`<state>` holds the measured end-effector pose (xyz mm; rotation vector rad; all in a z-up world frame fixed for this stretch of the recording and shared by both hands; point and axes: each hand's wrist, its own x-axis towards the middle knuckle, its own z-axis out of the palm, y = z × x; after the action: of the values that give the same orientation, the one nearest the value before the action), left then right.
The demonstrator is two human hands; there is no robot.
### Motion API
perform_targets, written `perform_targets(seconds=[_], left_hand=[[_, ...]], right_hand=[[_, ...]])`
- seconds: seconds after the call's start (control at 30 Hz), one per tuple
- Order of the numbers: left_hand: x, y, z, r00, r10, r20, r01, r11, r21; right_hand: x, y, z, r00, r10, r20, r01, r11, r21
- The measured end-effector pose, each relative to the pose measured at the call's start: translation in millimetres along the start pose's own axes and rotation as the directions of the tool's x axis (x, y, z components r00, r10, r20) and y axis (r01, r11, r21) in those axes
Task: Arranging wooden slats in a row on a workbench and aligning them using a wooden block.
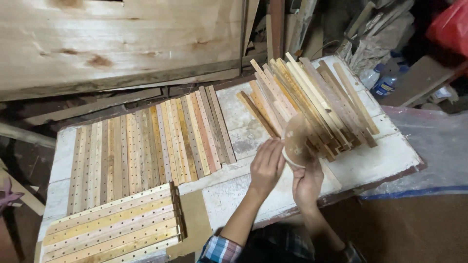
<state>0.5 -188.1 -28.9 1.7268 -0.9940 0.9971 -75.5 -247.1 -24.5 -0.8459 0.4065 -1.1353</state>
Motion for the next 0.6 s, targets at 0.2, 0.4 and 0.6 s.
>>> perform_targets(seconds=[0.2, 0.4, 0.6], left_hand=[[16, -36, -71, 0.820, -0.464, -0.335, 0.393, 0.882, -0.261], [-1, -53, -170, 0.488, -0.867, -0.102, 0.587, 0.412, -0.697], [-23, -64, -178, 0.441, -0.896, -0.055, 0.588, 0.335, -0.736]], right_hand=[[-11, 9, 66, 0.998, -0.005, 0.061, 0.010, 0.998, -0.068], [4, -6, 69, 0.948, 0.318, -0.027, -0.315, 0.917, -0.245], [16, -16, 47, 0.999, 0.031, 0.023, -0.002, 0.636, -0.772]])
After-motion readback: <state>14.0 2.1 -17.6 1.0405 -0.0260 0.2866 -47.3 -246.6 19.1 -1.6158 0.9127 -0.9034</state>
